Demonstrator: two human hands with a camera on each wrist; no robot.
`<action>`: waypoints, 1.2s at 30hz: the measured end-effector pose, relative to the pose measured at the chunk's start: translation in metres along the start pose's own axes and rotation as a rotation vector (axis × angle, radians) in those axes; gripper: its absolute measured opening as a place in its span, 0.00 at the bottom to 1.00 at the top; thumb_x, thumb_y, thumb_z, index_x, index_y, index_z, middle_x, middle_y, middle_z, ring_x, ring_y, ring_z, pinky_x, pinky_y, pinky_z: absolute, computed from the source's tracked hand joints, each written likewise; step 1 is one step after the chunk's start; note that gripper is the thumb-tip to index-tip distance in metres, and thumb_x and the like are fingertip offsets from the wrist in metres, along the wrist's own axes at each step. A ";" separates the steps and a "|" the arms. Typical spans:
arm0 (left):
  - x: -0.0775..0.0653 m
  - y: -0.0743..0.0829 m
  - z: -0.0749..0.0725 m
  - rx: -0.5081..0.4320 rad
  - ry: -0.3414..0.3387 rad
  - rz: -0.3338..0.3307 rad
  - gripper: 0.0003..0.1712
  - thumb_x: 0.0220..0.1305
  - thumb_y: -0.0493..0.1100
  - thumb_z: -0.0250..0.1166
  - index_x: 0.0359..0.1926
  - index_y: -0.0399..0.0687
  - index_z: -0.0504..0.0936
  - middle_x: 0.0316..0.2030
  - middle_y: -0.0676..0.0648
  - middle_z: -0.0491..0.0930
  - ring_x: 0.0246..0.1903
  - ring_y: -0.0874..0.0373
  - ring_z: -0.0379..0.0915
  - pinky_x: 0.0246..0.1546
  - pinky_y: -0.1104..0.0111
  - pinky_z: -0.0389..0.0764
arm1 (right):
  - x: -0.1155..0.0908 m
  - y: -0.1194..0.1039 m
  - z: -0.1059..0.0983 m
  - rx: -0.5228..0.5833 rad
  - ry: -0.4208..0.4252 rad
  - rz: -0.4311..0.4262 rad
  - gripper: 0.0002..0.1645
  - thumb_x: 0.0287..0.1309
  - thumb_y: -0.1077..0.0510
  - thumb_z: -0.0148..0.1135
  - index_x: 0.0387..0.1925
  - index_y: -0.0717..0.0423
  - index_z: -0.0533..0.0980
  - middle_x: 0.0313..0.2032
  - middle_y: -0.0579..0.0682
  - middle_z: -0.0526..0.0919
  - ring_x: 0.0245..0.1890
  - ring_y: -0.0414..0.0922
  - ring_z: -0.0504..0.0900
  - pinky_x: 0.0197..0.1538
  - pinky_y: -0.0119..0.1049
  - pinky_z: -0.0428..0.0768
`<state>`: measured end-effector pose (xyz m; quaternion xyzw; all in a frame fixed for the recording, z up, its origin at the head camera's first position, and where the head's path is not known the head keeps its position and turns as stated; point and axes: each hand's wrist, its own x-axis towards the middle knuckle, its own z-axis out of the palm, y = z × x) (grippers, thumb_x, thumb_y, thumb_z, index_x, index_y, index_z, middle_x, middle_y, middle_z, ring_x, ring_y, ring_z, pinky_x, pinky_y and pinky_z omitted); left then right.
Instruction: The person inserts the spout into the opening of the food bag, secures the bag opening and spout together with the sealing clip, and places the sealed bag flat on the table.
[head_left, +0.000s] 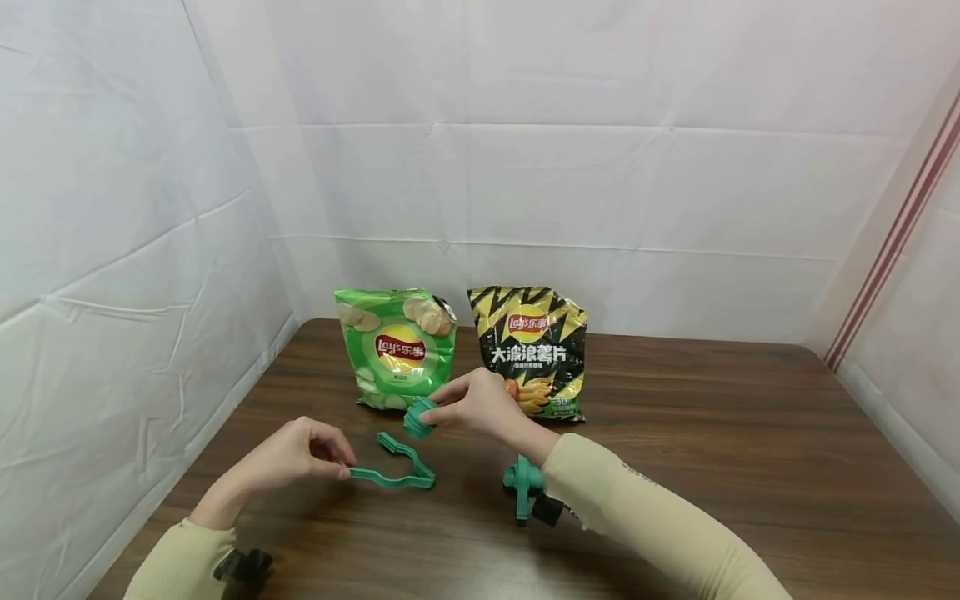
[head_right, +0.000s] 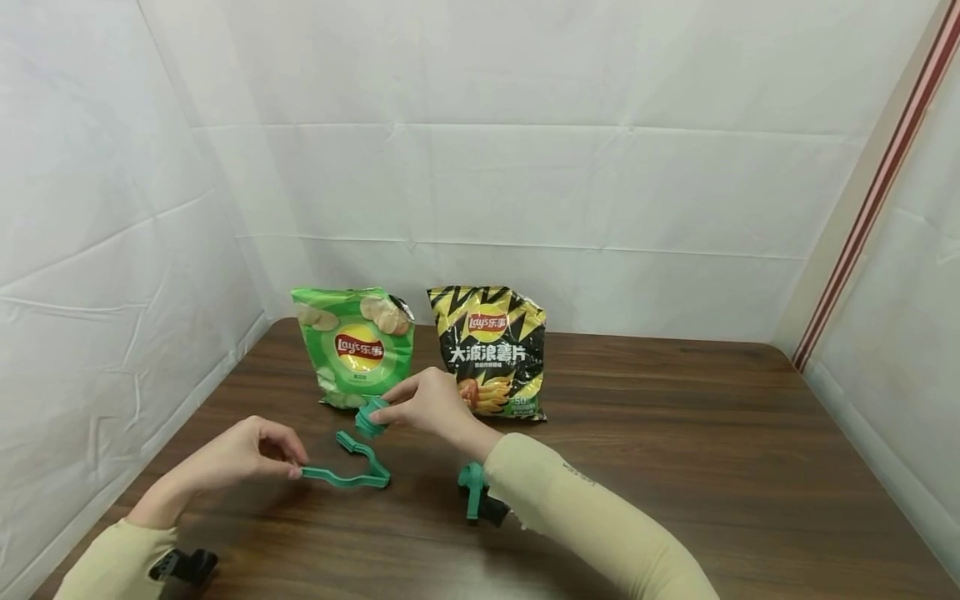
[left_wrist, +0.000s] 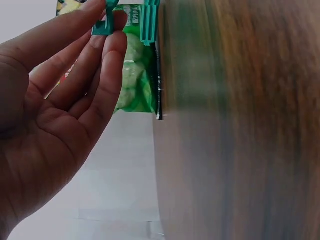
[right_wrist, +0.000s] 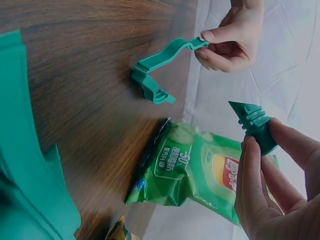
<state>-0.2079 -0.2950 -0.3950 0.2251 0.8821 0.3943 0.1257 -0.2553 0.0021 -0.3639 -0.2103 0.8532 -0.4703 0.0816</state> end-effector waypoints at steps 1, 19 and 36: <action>0.001 -0.001 0.000 0.001 -0.009 0.002 0.07 0.52 0.44 0.72 0.32 0.48 0.85 0.27 0.51 0.84 0.27 0.63 0.78 0.29 0.70 0.79 | 0.000 0.001 -0.001 -0.007 0.005 0.002 0.17 0.41 0.44 0.76 0.34 0.44 0.87 0.30 0.42 0.88 0.29 0.35 0.82 0.31 0.33 0.79; 0.016 -0.017 0.002 -0.084 -0.136 -0.017 0.11 0.51 0.37 0.72 0.35 0.37 0.83 0.30 0.43 0.85 0.29 0.59 0.81 0.29 0.70 0.79 | 0.002 0.011 -0.017 -0.039 0.068 -0.016 0.15 0.43 0.45 0.75 0.34 0.46 0.86 0.30 0.44 0.87 0.29 0.37 0.81 0.31 0.34 0.78; 0.015 -0.019 0.000 -0.115 -0.139 -0.035 0.13 0.51 0.37 0.72 0.39 0.36 0.83 0.34 0.39 0.85 0.33 0.56 0.82 0.31 0.70 0.80 | 0.003 0.016 -0.031 0.111 0.067 0.026 0.16 0.44 0.50 0.76 0.37 0.50 0.85 0.30 0.48 0.87 0.26 0.41 0.85 0.37 0.42 0.83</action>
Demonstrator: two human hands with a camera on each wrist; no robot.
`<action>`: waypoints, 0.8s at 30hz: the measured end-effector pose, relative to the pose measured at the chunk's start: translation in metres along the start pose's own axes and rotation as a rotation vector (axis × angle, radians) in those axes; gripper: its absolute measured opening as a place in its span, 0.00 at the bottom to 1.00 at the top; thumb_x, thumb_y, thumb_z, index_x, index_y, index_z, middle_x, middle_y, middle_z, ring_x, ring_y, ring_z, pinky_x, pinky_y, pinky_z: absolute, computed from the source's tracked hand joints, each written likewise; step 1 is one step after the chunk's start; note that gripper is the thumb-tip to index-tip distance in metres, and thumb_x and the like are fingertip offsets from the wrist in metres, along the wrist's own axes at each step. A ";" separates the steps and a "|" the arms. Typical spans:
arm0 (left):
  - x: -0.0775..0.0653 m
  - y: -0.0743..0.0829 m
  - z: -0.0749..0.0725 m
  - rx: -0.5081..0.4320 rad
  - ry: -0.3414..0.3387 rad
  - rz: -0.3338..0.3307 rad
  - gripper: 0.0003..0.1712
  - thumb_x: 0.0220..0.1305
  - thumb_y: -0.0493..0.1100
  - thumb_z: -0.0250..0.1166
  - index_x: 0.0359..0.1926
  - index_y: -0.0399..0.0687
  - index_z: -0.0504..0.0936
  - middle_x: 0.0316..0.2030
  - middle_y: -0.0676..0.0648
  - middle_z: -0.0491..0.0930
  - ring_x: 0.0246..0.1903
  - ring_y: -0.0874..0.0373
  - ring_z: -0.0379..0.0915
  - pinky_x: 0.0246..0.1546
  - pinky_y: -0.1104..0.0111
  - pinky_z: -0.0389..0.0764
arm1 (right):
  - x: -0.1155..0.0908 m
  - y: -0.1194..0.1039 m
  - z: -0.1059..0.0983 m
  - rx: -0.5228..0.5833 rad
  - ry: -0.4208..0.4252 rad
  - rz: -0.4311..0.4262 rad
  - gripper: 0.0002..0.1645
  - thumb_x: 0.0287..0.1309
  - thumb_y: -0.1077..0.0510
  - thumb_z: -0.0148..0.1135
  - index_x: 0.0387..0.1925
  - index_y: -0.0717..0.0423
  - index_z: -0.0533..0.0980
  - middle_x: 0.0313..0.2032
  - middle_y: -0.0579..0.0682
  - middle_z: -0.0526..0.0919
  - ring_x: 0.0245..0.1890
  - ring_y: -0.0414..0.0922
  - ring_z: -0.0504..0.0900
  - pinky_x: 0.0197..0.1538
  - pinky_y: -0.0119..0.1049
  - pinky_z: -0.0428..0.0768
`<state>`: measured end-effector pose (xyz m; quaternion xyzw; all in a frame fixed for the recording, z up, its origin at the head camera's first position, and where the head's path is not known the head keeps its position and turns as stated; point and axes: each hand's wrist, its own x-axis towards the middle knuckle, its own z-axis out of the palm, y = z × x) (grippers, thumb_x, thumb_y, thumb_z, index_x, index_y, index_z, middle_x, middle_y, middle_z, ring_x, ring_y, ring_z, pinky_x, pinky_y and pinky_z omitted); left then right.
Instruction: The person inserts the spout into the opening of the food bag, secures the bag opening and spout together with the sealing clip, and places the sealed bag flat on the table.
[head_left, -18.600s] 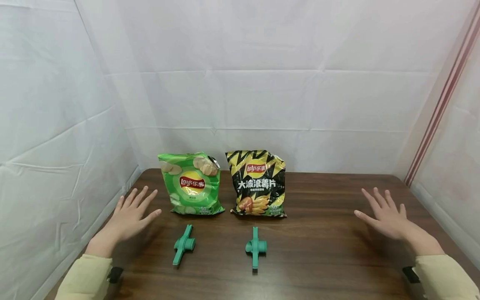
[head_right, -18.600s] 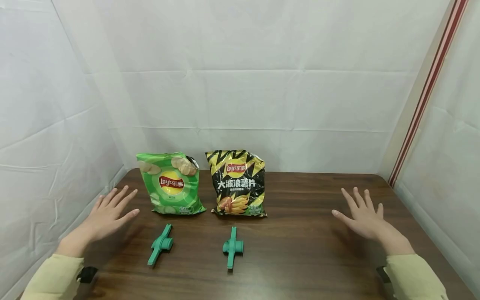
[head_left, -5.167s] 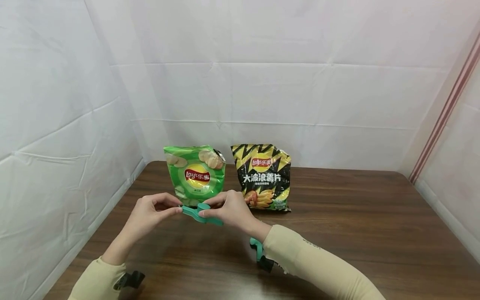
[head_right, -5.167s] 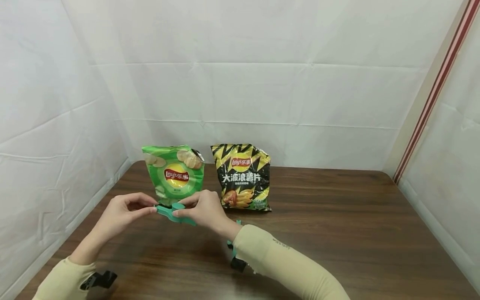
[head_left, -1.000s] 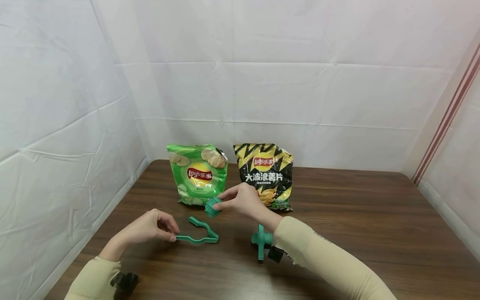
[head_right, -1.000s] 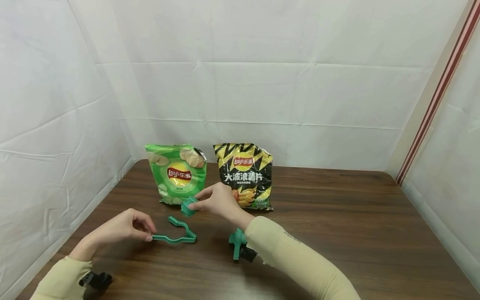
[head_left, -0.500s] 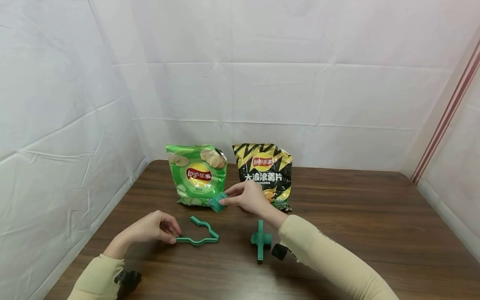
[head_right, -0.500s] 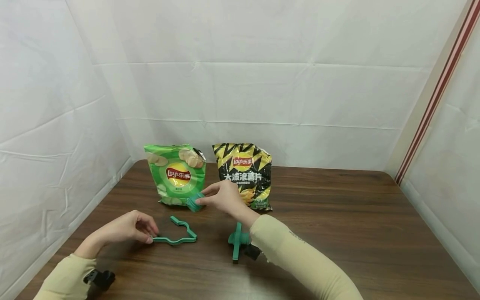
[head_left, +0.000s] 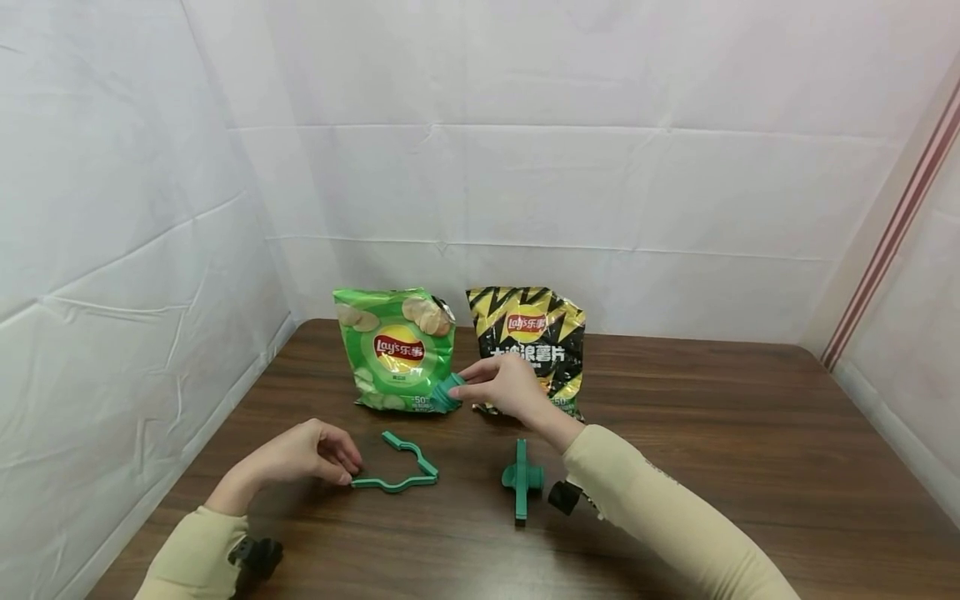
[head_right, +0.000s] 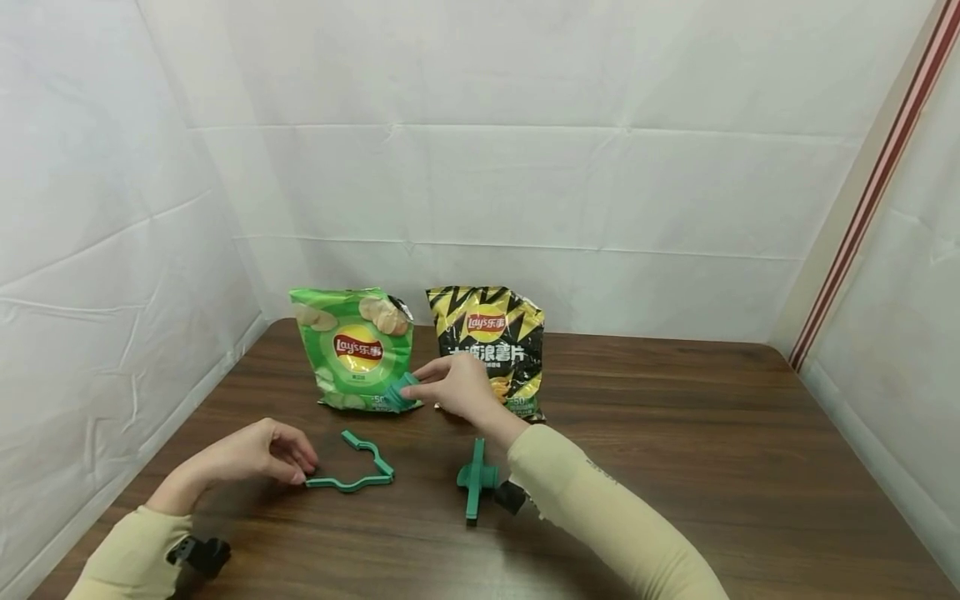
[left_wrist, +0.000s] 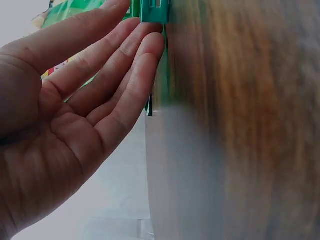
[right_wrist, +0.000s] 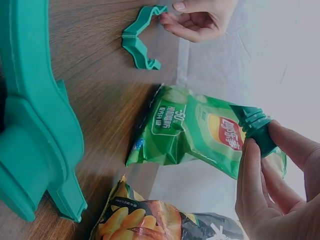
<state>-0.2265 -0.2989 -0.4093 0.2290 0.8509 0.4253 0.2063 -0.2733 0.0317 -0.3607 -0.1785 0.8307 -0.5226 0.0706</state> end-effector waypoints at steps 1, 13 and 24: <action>0.000 0.000 -0.001 0.005 0.005 -0.003 0.13 0.51 0.37 0.71 0.39 0.36 0.83 0.34 0.39 0.85 0.33 0.56 0.82 0.31 0.70 0.80 | 0.000 0.000 0.000 0.004 0.000 -0.001 0.16 0.44 0.50 0.76 0.37 0.50 0.85 0.31 0.48 0.87 0.26 0.41 0.85 0.38 0.43 0.83; -0.002 0.007 -0.014 0.146 0.341 -0.051 0.19 0.54 0.49 0.72 0.41 0.41 0.83 0.33 0.48 0.85 0.34 0.58 0.78 0.34 0.71 0.76 | 0.000 0.000 -0.004 0.054 0.020 0.009 0.18 0.45 0.49 0.75 0.40 0.49 0.85 0.32 0.48 0.88 0.30 0.41 0.86 0.37 0.42 0.82; 0.013 0.021 -0.042 0.196 0.688 -0.052 0.28 0.55 0.57 0.69 0.51 0.44 0.79 0.44 0.41 0.83 0.39 0.62 0.79 0.37 0.75 0.77 | -0.001 -0.001 -0.007 0.047 0.044 0.003 0.18 0.45 0.50 0.75 0.40 0.50 0.85 0.32 0.48 0.88 0.27 0.40 0.85 0.36 0.50 0.81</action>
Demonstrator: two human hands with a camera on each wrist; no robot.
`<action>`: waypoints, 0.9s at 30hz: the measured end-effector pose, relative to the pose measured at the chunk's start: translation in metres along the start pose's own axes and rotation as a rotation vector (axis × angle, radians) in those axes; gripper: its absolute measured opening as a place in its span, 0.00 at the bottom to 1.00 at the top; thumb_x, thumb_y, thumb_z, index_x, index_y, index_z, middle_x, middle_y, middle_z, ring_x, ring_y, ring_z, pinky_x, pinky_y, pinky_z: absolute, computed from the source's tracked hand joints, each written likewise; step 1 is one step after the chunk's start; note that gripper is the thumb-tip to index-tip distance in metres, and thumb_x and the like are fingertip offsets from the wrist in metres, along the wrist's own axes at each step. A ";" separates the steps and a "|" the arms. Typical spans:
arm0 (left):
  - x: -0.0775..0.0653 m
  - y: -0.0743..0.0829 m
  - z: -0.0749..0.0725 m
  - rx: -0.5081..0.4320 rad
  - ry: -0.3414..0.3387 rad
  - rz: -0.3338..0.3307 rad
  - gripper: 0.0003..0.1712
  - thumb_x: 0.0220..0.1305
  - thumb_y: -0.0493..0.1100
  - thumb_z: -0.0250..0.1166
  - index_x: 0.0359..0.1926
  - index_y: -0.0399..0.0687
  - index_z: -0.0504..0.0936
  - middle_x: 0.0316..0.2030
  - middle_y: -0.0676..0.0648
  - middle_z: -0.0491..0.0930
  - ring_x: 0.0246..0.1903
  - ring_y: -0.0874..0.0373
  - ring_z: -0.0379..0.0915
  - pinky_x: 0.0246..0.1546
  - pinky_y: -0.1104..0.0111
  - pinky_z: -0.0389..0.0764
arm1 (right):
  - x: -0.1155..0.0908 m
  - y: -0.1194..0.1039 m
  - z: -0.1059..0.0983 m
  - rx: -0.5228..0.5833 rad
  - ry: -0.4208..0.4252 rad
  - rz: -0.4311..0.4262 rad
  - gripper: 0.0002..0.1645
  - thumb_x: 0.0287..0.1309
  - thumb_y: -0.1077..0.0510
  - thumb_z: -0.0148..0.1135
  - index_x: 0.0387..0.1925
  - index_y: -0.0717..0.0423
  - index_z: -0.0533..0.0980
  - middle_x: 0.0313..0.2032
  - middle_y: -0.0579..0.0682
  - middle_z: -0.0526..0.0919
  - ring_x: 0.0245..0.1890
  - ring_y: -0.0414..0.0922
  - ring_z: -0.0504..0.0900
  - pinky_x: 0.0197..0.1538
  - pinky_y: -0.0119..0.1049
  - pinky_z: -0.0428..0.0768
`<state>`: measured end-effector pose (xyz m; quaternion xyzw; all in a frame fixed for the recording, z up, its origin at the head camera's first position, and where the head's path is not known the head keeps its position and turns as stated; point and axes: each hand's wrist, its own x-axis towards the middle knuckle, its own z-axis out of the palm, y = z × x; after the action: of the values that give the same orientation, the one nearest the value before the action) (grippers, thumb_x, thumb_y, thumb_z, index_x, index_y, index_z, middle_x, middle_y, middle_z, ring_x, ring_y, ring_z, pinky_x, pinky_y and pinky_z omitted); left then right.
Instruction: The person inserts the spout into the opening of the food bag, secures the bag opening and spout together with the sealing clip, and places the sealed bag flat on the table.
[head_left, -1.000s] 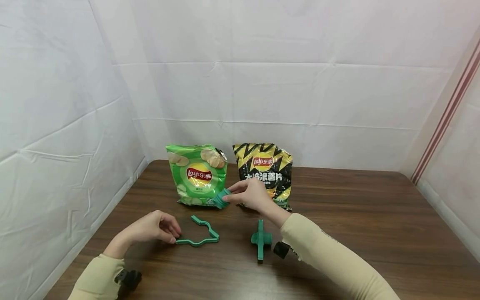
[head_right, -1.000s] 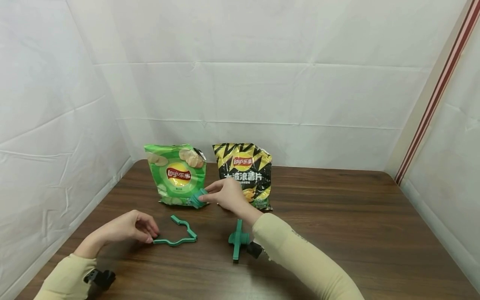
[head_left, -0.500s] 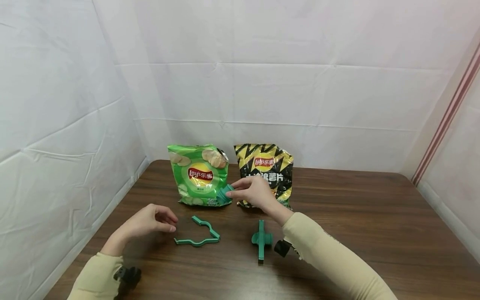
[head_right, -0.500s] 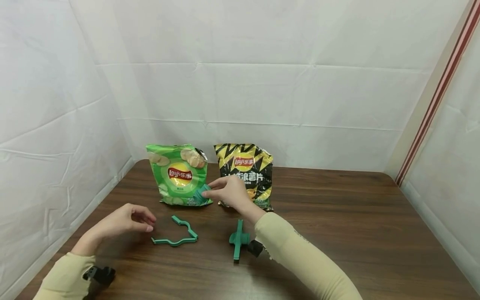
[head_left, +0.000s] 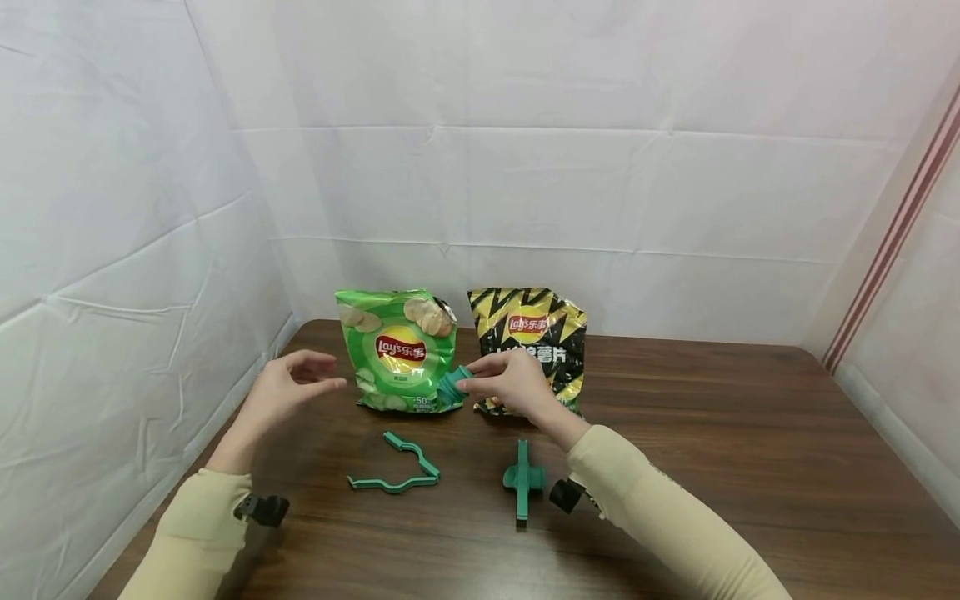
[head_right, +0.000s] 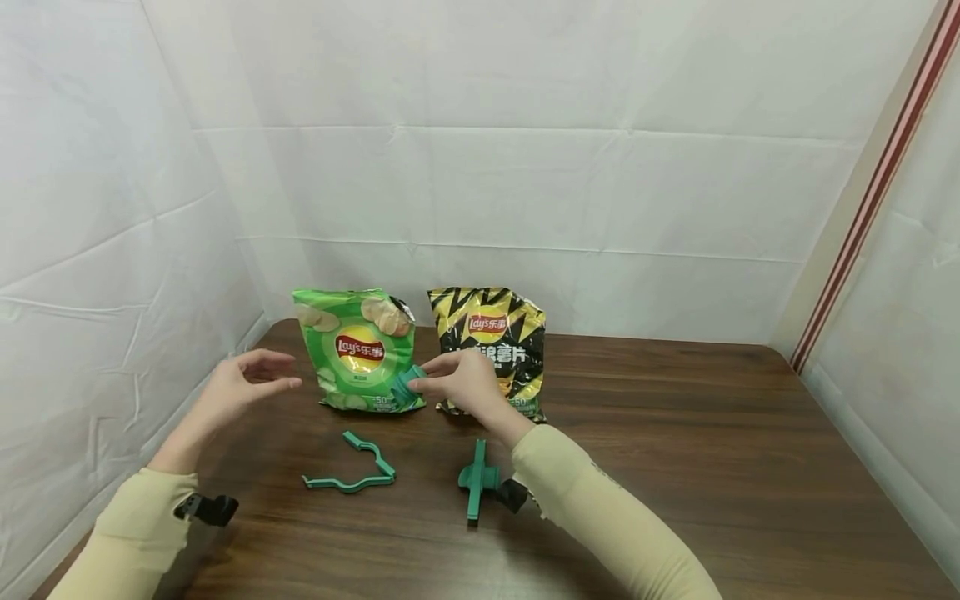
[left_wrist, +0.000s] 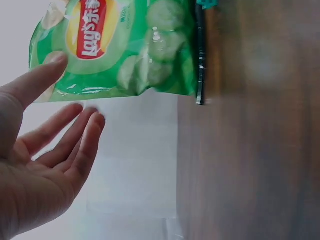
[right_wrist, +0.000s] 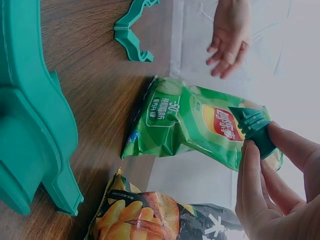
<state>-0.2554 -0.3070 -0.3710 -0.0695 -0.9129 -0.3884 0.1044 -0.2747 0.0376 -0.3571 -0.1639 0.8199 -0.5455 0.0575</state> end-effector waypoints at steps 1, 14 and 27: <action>0.003 0.001 -0.001 -0.011 0.022 0.005 0.28 0.56 0.57 0.68 0.52 0.43 0.79 0.45 0.39 0.82 0.38 0.65 0.78 0.37 0.76 0.76 | 0.000 0.000 0.000 0.001 0.001 -0.001 0.18 0.45 0.50 0.75 0.40 0.50 0.85 0.32 0.48 0.88 0.26 0.40 0.85 0.33 0.47 0.81; 0.041 0.021 -0.007 -0.163 0.153 -0.027 0.37 0.58 0.57 0.66 0.63 0.41 0.70 0.55 0.37 0.76 0.41 0.74 0.71 0.40 0.82 0.73 | -0.001 0.003 -0.007 -0.004 0.016 0.007 0.19 0.46 0.47 0.74 0.41 0.47 0.85 0.37 0.48 0.87 0.29 0.61 0.80 0.22 0.36 0.72; 0.061 0.033 -0.010 -0.208 0.126 -0.073 0.40 0.57 0.60 0.66 0.64 0.42 0.68 0.59 0.38 0.73 0.58 0.46 0.70 0.55 0.60 0.73 | 0.001 0.005 -0.009 0.019 0.014 -0.004 0.19 0.46 0.49 0.74 0.41 0.50 0.85 0.36 0.50 0.87 0.33 0.52 0.85 0.39 0.51 0.81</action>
<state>-0.3059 -0.2891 -0.3266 -0.0223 -0.8614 -0.4879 0.1395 -0.2789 0.0472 -0.3579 -0.1611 0.8148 -0.5545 0.0520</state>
